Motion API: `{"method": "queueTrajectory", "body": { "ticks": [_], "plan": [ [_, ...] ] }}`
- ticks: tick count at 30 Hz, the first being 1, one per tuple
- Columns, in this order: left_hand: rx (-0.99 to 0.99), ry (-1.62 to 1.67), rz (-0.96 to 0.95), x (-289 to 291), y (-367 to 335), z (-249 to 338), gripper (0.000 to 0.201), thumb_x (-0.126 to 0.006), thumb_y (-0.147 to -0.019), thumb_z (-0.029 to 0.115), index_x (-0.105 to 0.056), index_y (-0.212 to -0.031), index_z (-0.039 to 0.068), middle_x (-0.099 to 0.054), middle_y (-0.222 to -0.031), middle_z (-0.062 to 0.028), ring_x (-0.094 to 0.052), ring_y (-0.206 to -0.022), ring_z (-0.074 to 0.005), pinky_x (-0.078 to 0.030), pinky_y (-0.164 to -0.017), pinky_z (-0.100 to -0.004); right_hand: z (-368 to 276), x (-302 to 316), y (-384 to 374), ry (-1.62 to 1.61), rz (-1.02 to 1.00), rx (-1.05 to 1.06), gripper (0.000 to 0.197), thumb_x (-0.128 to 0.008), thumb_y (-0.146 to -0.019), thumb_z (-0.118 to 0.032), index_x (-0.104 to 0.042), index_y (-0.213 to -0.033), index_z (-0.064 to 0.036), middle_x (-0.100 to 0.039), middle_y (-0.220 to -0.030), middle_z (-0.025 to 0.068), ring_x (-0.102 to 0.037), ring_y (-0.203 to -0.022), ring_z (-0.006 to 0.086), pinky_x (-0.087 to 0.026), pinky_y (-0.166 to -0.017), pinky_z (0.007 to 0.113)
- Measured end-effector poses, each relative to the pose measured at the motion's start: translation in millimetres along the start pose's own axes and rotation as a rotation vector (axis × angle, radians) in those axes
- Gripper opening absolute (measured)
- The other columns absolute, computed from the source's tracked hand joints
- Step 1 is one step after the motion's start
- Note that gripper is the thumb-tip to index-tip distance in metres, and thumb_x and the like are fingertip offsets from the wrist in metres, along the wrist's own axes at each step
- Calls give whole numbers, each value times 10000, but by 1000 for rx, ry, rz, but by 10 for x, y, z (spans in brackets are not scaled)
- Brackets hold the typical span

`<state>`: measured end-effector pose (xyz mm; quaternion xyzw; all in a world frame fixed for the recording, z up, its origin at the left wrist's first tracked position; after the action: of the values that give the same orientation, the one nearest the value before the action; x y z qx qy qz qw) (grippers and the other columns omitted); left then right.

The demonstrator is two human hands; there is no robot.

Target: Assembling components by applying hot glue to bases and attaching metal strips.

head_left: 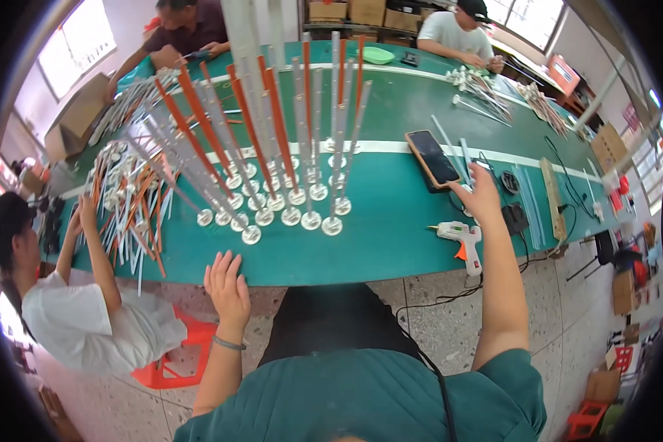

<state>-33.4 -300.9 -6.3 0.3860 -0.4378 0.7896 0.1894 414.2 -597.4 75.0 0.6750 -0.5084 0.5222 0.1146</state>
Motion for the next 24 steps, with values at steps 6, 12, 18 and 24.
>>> {"method": "queueTrajectory", "body": {
  "ticks": [6, 12, 18, 24],
  "plan": [
    [-22, -45, 58, -23, -4, 23, 360, -424, -909, 133, -578, -1227, 61, -531, -1310, -116, -433, -1286, -293, -218, -1104, -453, -16, -655, -469, 153, -279, -170, 1269, -834, -534, -566, -179, -1468, -10, -437, -1360, 244, -516, -1194, 355, -457, -960, 401],
    [-10, -85, 43, -78, -7, 26, 372, -388, -920, 144, -578, -1226, 53, -533, -1307, -118, -439, -1281, -290, -224, -1101, -452, 0, -791, -483, 294, -320, -223, 1142, -789, -598, -432, -163, -1473, -50, -461, -1308, 224, -549, -1131, 350, -483, -920, 399],
    [-14, -96, 33, -102, 6, -7, 381, -374, -916, 137, -576, -1225, 43, -534, -1305, -126, -441, -1278, -295, -224, -1099, -451, 159, -669, -485, 302, -351, -241, 1140, -785, -592, -405, -155, -1472, -47, -486, -1265, 215, -546, -1135, 339, -484, -921, 390],
    [-33, -113, 35, -136, 8, -8, 391, -345, -934, 158, -572, -1225, 28, -536, -1301, -136, -448, -1273, -302, -232, -1097, -453, 392, -531, -468, 324, -340, -301, 1110, -774, -587, -405, -199, -1476, -73, -465, -1342, 218, -534, -1178, 338, -464, -960, 391]
  ]
}}
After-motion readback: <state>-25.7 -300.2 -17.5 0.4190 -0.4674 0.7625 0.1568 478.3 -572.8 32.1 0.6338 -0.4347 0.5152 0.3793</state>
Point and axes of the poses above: each hand's wrist, its own y-axis away from the middle knuckle, its own x-axis out of the back of the hand, z = x × y, the point moved 8 cm from there along -y, towards the middle knuckle
